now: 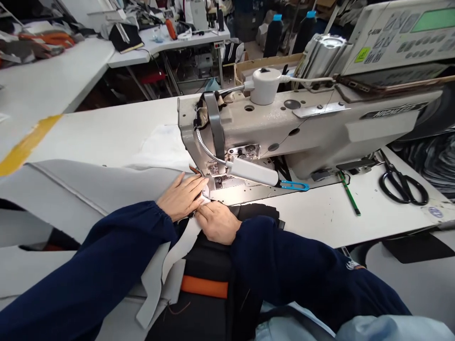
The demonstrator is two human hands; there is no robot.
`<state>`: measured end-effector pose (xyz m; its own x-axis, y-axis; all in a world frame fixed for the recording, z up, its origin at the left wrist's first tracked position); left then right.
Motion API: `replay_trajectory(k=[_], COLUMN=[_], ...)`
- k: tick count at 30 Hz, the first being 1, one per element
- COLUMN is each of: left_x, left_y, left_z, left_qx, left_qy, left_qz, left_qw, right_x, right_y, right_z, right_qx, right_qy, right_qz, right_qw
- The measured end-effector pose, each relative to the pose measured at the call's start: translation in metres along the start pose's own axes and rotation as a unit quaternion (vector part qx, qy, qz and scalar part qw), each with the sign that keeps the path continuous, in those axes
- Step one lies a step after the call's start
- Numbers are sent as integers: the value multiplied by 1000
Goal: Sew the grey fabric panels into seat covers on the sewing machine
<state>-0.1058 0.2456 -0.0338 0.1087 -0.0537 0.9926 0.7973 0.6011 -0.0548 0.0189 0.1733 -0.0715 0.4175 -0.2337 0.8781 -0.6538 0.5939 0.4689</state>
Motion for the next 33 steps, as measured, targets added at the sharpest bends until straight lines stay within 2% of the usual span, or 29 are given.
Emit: replay_trajectory(k=[4, 9, 12, 15, 18, 21, 23, 25, 27, 28, 30, 33], left_x=[1, 8, 18, 27, 32, 30, 26, 22, 19, 18, 17, 15], left_y=[6, 21, 35, 46, 52, 54, 53, 51, 49, 48, 46, 42], left_z=[9, 11, 10, 8, 5, 0, -3, -5, -6, -6, -6, -7], left_qx=[-49, -78, -77, -85, -71, -16, 27, 52, 56, 55, 54, 63], left_qy=[5, 30, 61, 82, 96, 114, 117, 108, 96, 91, 81, 71], left_qz=[23, 36, 37, 64, 99, 147, 173, 173, 156, 149, 143, 127], left_qw=[998, 996, 994, 991, 988, 982, 978, 978, 982, 983, 985, 987], right_x=[0, -1, 1, 3, 3, 4, 10, 18, 26, 29, 30, 24], right_y=[0, -1, 0, 2, 3, 0, -3, -7, -9, -9, -6, 3], right_z=[0, 1, 2, 2, 1, -1, -5, -11, -17, -19, -19, -18], right_qx=[52, 66, 53, 46, 53, 61, 20, -98, -237, -284, -327, -325], right_qy=[19, 52, 71, 69, 59, 74, 89, 84, 62, 53, 43, 27], right_qz=[-39, -60, -29, 15, 23, -9, -28, -25, 5, 23, 57, 94], right_qw=[998, 995, 996, 996, 997, 995, 995, 991, 969, 957, 942, 941])
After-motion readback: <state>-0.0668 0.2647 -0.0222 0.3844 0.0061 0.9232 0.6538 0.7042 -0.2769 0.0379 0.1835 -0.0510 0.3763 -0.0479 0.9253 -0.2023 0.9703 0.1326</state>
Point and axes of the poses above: each hand's wrist, its own y-axis towards the middle knuckle, its own x-axis out of the back of the hand, z = x × y, the point moved 2 cm from there along y, towards the middle knuckle, and after that the axes turned 1 degree about y, right-handed, at the moved point
